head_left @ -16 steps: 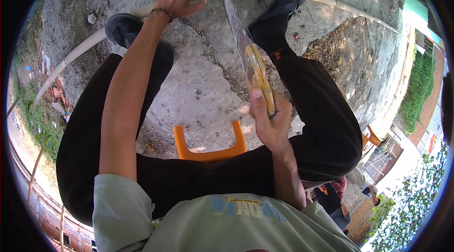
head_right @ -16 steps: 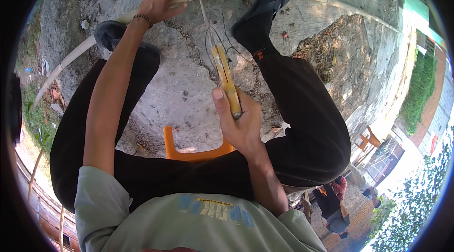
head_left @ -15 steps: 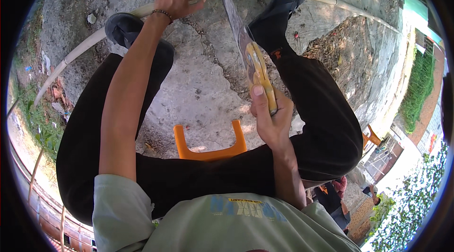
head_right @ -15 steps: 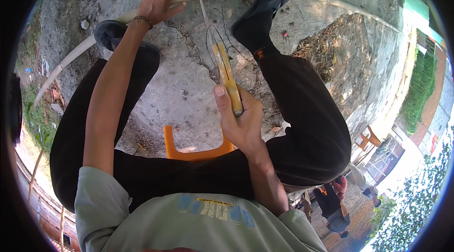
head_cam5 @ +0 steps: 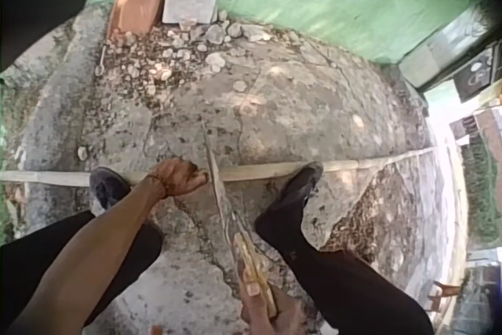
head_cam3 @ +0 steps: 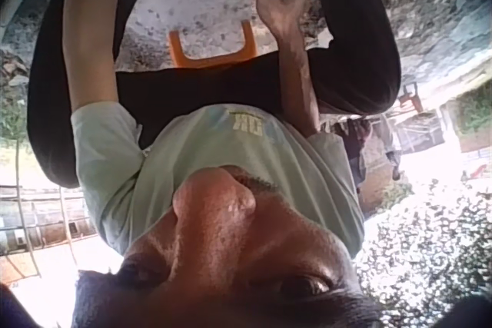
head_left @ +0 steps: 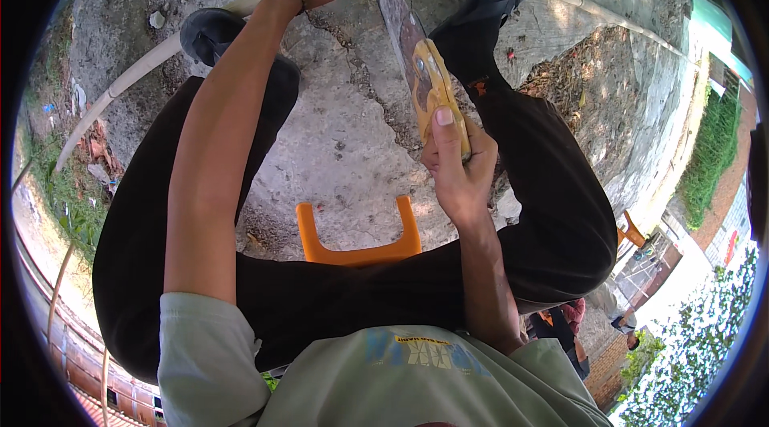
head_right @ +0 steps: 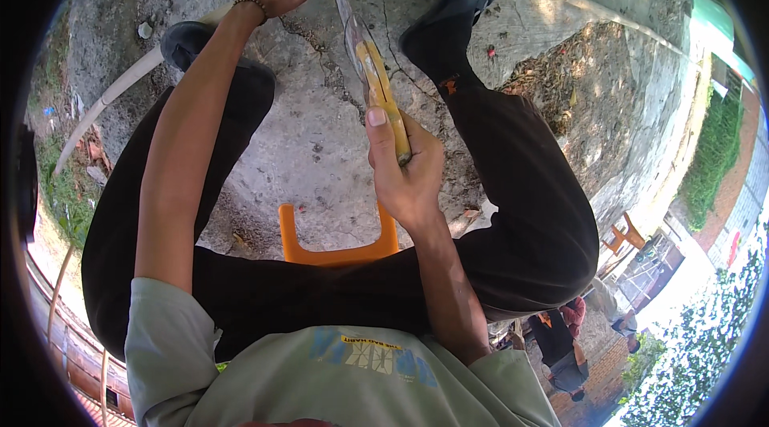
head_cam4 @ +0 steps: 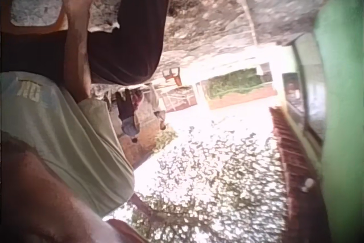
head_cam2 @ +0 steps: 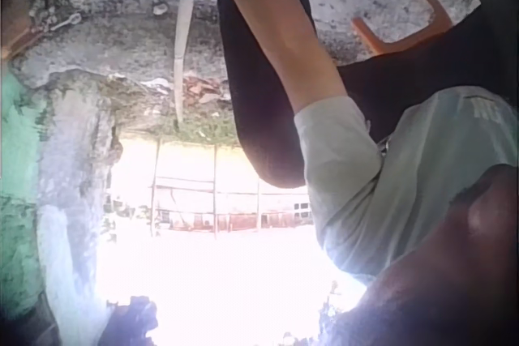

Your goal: The recorder uses a hand saw to cut through a bamboo pole while seated on a stool.

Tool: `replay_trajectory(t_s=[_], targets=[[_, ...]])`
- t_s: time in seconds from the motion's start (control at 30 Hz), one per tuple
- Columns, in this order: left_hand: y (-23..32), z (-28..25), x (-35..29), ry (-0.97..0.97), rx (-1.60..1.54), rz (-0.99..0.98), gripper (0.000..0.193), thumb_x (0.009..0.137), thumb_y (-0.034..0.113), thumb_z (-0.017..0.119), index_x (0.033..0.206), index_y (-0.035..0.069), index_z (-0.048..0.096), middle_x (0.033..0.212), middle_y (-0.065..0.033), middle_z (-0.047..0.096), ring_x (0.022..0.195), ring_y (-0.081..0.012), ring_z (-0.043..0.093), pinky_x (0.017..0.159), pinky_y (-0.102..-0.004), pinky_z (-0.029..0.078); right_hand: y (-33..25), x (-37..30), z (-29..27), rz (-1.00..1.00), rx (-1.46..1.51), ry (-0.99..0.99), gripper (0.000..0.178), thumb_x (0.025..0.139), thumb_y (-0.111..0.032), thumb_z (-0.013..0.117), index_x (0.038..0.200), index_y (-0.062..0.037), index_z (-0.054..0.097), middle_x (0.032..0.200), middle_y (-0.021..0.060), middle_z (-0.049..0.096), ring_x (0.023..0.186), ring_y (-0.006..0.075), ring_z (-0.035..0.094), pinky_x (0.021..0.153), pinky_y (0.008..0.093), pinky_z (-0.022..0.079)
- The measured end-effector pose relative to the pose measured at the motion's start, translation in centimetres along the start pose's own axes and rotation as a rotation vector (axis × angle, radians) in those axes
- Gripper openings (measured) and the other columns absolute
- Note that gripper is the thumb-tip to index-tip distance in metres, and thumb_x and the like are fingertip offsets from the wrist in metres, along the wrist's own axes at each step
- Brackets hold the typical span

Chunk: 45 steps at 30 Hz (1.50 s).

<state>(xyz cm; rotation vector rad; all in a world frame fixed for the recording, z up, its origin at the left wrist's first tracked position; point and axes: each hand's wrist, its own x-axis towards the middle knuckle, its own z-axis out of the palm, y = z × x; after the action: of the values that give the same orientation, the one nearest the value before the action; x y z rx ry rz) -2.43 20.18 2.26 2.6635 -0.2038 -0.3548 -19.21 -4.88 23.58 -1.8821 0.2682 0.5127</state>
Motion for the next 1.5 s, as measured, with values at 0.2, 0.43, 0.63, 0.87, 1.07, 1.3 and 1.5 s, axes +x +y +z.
replay_trajectory(t_s=[0.2,0.43,0.63,0.87,1.07,1.3,1.5], targets=[[-0.1,0.2,0.2,0.007,0.023,0.025,0.062,0.095,0.061,0.043,0.098,0.008,0.073,0.08,-0.0204,0.069,0.08,-0.0405,0.067,0.075,-0.05,0.053,1.0,0.2,0.9,-0.023,-0.061,-0.002,0.041,0.101,-0.033,0.058,0.073,-0.0024,0.058,0.055,-0.0032,0.047,0.052,0.003,0.041,0.045,0.0243,0.031],[-0.6,0.3,1.4,-0.08,-0.027,-0.051,0.071,0.093,0.066,0.039,0.091,0.003,0.072,0.078,-0.0218,0.068,0.079,-0.0409,0.068,0.076,-0.0502,0.052,2.2,-1.4,2.5,-0.049,-0.068,0.006,0.037,0.101,-0.028,0.057,0.076,-0.0011,0.058,0.055,-0.0034,0.044,0.052,0.003,0.04,0.044,0.0251,0.031],[-0.9,-0.8,1.8,-0.272,-0.17,-0.07,0.076,0.089,0.071,0.042,0.089,0.001,0.073,0.082,-0.0218,0.07,0.082,-0.0389,0.069,0.079,-0.0484,0.053,0.2,-0.5,2.0,0.006,-0.042,-0.007,0.035,0.102,-0.027,0.055,0.078,-0.0014,0.058,0.056,-0.0038,0.044,0.053,0.0028,0.04,0.045,0.0253,0.032],[0.5,-1.4,1.0,-0.257,-0.047,-0.075,0.078,0.081,0.075,0.052,0.103,0.004,0.074,0.095,-0.0225,0.072,0.093,-0.037,0.071,0.084,-0.0465,0.055,1.1,-1.0,2.1,-0.061,-0.203,0.012,0.035,0.101,-0.028,0.057,0.08,0.0003,0.059,0.055,-0.0009,0.046,0.05,0.0044,0.041,0.045,0.0267,0.034],[-0.4,-0.5,1.6,-0.267,-0.07,-0.076,0.062,0.08,0.059,0.068,0.108,0.004,0.071,0.102,-0.0225,0.071,0.098,-0.0363,0.07,0.087,-0.0451,0.055,1.3,-1.4,2.9,-0.02,-0.169,0.015,0.034,0.101,-0.028,0.057,0.082,0.0003,0.06,0.054,0.0001,0.046,0.049,0.0056,0.043,0.045,0.0275,0.035],[-0.8,0.7,2.1,-0.148,-0.051,-0.027,0.042,0.082,0.039,0.075,0.101,0.002,0.072,0.093,-0.0206,0.072,0.09,-0.0357,0.071,0.079,-0.045,0.056,0.0,4.3,3.2,-0.106,-0.187,0.042,0.042,0.101,-0.031,0.057,0.071,-0.001,0.057,0.051,0.0005,0.043,0.048,0.0055,0.038,0.043,0.03,0.029],[-1.1,0.8,1.8,-0.217,0.057,-0.058,0.04,0.083,0.039,0.072,0.101,0.003,0.072,0.095,-0.0193,0.073,0.091,-0.0366,0.071,0.08,-0.0457,0.056,0.4,-1.6,2.3,-0.022,-0.203,0.043,0.045,0.1,-0.031,0.057,0.068,-0.0002,0.055,0.05,0.0005,0.043,0.048,0.0057,0.036,0.043,0.0313,0.029]])
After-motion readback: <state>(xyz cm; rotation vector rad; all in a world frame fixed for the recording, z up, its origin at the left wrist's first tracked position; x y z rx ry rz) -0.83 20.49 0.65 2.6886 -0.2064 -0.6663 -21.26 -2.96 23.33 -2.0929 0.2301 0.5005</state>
